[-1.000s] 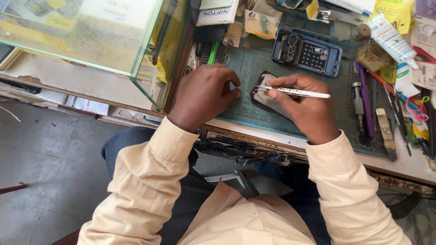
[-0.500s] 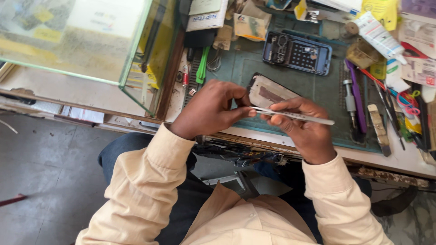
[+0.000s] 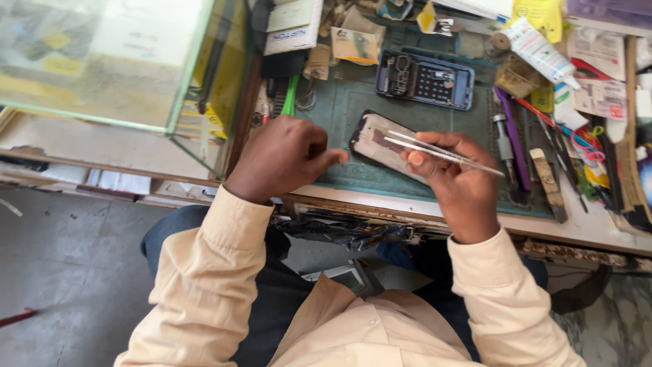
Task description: The person uses a metal spudger to pry and separate components on the back of a disassembled mobile phone. They work along the edges and corners of the device, occasionally lifting the casing to inspect the interior.
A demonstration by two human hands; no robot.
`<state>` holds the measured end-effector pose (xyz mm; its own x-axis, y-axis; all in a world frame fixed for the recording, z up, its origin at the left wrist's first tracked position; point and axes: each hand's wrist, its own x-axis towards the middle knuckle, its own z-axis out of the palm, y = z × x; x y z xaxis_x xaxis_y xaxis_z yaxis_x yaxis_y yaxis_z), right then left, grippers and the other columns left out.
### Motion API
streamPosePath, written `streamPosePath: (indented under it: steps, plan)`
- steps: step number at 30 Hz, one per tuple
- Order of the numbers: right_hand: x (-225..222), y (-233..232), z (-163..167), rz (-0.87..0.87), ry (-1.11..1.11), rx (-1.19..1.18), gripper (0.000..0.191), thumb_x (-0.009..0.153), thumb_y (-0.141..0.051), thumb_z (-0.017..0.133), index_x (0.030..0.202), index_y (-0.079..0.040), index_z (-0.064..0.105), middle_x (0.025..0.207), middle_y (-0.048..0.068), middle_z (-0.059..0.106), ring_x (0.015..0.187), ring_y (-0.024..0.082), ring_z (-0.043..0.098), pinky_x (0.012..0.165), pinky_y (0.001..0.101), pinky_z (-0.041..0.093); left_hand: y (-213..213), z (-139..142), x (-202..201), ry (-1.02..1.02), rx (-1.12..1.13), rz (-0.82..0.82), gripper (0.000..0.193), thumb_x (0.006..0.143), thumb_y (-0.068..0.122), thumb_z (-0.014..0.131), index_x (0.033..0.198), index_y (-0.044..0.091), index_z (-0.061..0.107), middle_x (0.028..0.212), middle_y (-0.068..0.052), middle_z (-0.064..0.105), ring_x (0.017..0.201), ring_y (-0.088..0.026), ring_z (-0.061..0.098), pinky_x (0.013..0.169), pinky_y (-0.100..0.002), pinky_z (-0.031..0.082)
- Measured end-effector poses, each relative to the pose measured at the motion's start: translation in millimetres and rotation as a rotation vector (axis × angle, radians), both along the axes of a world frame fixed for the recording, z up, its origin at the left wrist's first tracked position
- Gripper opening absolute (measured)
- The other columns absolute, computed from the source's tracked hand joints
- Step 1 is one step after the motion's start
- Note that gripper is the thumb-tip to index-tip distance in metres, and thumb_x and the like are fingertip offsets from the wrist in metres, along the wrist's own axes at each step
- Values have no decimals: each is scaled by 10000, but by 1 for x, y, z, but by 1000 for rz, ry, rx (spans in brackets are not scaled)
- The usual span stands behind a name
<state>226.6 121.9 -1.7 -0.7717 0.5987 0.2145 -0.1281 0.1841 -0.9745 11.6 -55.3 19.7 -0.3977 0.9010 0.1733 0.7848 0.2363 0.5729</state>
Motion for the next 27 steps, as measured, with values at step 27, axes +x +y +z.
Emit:
streamPosePath:
  steps: [27]
  plan:
    - [-52, 1, -3, 57, -87, 252, 126, 1034, -59, 695, 1108, 38, 727, 995, 102, 778, 915, 122, 739, 833, 247, 602, 17, -15, 14, 1, 113, 280, 320, 721, 390, 899, 751, 130, 715, 704, -8, 705, 645, -217, 690, 523, -391, 493]
